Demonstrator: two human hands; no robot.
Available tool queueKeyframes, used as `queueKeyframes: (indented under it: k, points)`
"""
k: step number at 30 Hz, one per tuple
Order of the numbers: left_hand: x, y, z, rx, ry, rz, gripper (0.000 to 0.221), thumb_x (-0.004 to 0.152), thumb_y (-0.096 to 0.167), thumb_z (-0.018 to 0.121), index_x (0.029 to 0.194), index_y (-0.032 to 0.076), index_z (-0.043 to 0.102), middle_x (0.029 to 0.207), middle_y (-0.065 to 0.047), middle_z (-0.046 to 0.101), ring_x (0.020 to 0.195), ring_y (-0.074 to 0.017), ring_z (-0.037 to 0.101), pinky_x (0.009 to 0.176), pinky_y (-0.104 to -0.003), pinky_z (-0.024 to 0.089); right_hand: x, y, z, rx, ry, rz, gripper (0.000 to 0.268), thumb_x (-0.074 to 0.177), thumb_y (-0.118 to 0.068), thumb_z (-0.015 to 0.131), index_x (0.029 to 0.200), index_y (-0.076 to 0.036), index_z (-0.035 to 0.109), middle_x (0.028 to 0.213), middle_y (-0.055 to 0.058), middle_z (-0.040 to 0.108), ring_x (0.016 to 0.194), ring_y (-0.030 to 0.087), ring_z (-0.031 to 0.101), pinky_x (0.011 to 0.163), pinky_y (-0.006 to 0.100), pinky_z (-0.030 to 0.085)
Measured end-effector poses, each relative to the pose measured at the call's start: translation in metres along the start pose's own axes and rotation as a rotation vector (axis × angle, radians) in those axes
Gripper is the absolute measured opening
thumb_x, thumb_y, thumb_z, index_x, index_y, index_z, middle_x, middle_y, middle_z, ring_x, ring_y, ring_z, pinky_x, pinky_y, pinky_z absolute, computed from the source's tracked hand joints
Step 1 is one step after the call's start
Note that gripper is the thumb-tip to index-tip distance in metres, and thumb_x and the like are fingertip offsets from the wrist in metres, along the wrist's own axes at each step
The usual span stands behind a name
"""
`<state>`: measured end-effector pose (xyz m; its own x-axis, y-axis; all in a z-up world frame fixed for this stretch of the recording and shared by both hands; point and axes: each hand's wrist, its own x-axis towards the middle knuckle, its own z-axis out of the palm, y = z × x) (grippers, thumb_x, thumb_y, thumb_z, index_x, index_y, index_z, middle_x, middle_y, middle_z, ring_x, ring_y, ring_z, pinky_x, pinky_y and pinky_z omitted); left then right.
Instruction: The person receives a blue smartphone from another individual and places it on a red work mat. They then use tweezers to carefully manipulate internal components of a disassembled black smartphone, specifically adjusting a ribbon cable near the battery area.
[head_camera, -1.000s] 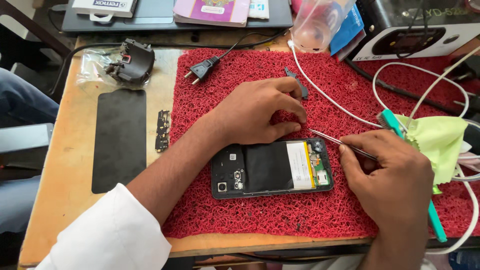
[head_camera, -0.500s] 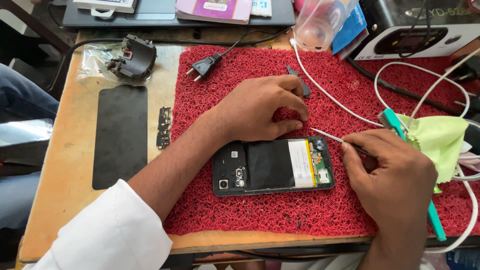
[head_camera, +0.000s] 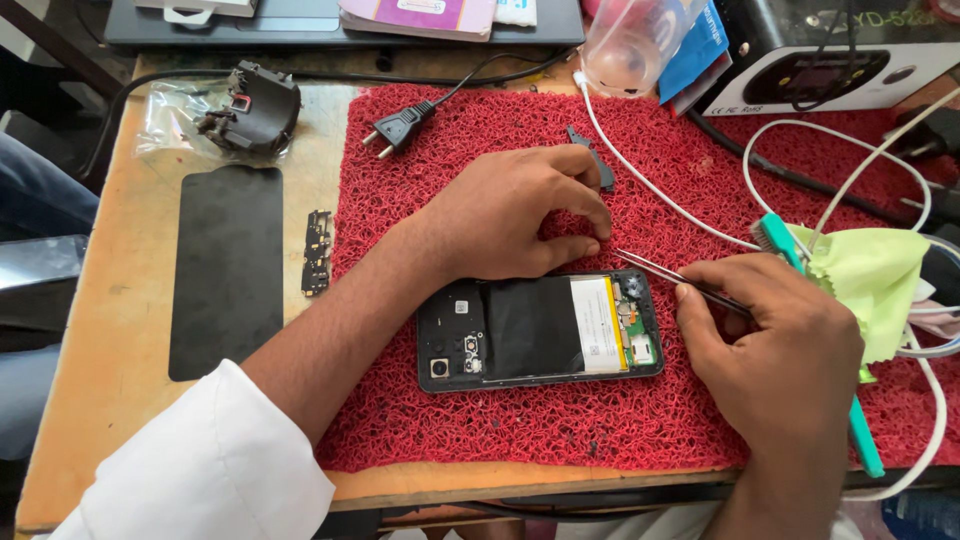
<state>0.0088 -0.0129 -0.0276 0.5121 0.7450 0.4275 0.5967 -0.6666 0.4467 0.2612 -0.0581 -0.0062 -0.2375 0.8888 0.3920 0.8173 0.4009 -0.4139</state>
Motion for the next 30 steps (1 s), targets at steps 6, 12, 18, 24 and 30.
queueKeyframes:
  k: [6, 12, 18, 24, 30]
  points:
    - [0.001, 0.000, -0.002, -0.009, 0.007, 0.006, 0.015, 0.087, 0.027, 0.079, 0.097, 0.016, 0.079, 0.110, -0.006, 0.070, 0.101, -0.0246, 0.070, 0.084, -0.041, 0.056, 0.001, -0.001, -0.001, -0.044, -0.020, -0.016, 0.015, 0.088, -0.016, 0.079, 0.102, -0.011, 0.080, 0.098, 0.004, 0.076, 0.076, 0.018, 0.073, 0.069, 0.031, 0.055]
    - [0.006, 0.016, -0.010, -0.072, -0.115, -0.106, 0.031, 0.091, 0.042, 0.075, 0.096, 0.011, 0.079, 0.094, -0.005, 0.073, 0.089, -0.0214, 0.072, 0.077, -0.039, 0.056, 0.000, 0.001, 0.000, -0.055, 0.004, -0.056, 0.013, 0.089, -0.017, 0.079, 0.102, -0.012, 0.080, 0.098, 0.003, 0.076, 0.078, 0.019, 0.072, 0.070, 0.032, 0.055]
    - [0.005, 0.031, -0.007, -0.155, -0.213, -0.066, 0.049, 0.082, 0.055, 0.078, 0.100, 0.010, 0.075, 0.091, -0.005, 0.071, 0.081, -0.0197, 0.071, 0.069, -0.037, 0.057, -0.001, 0.001, -0.002, 0.030, 0.029, 0.013, 0.012, 0.088, -0.013, 0.080, 0.100, -0.010, 0.080, 0.096, 0.003, 0.076, 0.065, 0.016, 0.067, 0.062, 0.029, 0.052]
    - [0.005, 0.030, -0.009, -0.178, -0.214, -0.105, 0.051, 0.078, 0.057, 0.081, 0.094, 0.010, 0.068, 0.086, -0.004, 0.067, 0.081, -0.0204, 0.068, 0.070, -0.037, 0.055, 0.002, 0.003, -0.004, 0.139, 0.046, 0.028, 0.011, 0.088, -0.008, 0.079, 0.099, -0.005, 0.078, 0.090, 0.006, 0.074, 0.063, 0.013, 0.066, 0.058, 0.027, 0.050]
    - [0.003, 0.040, -0.005, -0.082, -0.214, -0.104, 0.053, 0.074, 0.054, 0.084, 0.095, 0.010, 0.063, 0.088, -0.004, 0.064, 0.083, -0.0227, 0.067, 0.068, -0.040, 0.052, 0.002, 0.011, -0.002, 0.262, 0.036, 0.034, 0.014, 0.088, -0.004, 0.077, 0.102, -0.001, 0.075, 0.088, 0.007, 0.073, 0.072, 0.011, 0.071, 0.065, 0.025, 0.055]
